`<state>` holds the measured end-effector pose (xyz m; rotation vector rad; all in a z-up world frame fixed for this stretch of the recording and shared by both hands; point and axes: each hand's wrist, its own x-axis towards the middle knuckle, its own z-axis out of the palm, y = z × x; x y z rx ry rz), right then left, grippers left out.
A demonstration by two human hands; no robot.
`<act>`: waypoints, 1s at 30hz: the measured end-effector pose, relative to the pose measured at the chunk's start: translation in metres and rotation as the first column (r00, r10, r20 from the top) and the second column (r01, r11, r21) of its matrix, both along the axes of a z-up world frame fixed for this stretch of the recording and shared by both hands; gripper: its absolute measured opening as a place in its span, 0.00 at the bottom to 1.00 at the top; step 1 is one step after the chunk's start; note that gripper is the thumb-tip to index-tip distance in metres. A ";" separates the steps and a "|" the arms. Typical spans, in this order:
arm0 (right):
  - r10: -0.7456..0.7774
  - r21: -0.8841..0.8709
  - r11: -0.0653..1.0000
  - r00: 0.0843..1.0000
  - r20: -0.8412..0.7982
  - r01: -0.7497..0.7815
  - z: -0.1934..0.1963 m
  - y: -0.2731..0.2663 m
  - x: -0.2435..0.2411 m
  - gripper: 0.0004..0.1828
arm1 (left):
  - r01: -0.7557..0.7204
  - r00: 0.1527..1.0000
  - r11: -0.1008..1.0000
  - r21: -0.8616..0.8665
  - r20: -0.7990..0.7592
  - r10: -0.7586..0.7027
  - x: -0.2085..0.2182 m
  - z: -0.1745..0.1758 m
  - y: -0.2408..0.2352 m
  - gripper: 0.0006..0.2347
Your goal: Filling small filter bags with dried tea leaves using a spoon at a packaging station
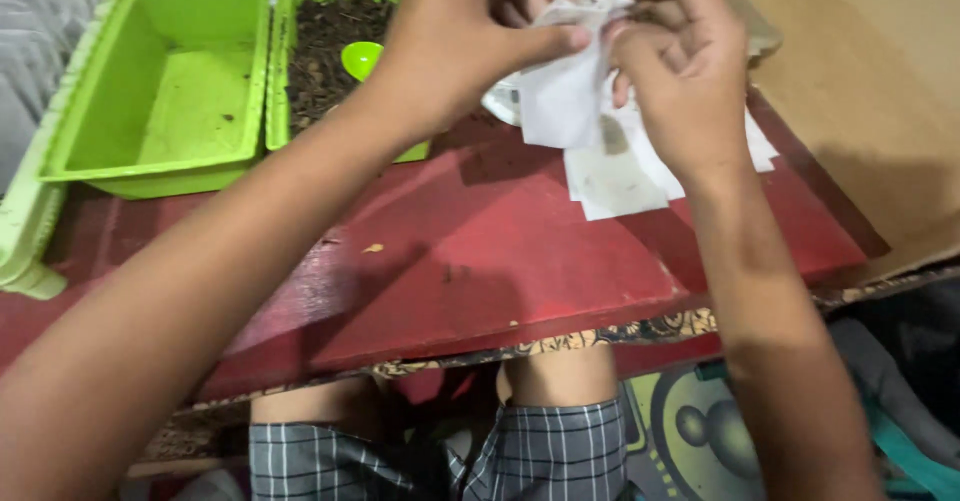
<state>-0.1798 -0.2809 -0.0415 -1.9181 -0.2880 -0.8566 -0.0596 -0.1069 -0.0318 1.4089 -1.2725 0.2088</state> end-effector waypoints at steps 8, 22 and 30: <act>0.057 -0.530 0.848 0.997 0.047 -0.023 0.041 0.070 0.025 0.13 | -0.360 0.805 0.921 -0.150 0.449 0.388 0.012 0.004 0.099 0.12; 0.352 -0.098 0.929 0.934 -0.063 -0.357 -0.005 0.094 0.064 0.06 | -0.330 0.746 0.943 -0.046 0.599 0.290 0.001 -0.005 0.125 0.09; 0.375 -0.008 0.927 0.926 -0.053 -0.376 -0.007 0.097 0.059 0.07 | -0.444 0.598 0.891 -0.098 0.708 0.376 -0.011 -0.007 0.127 0.06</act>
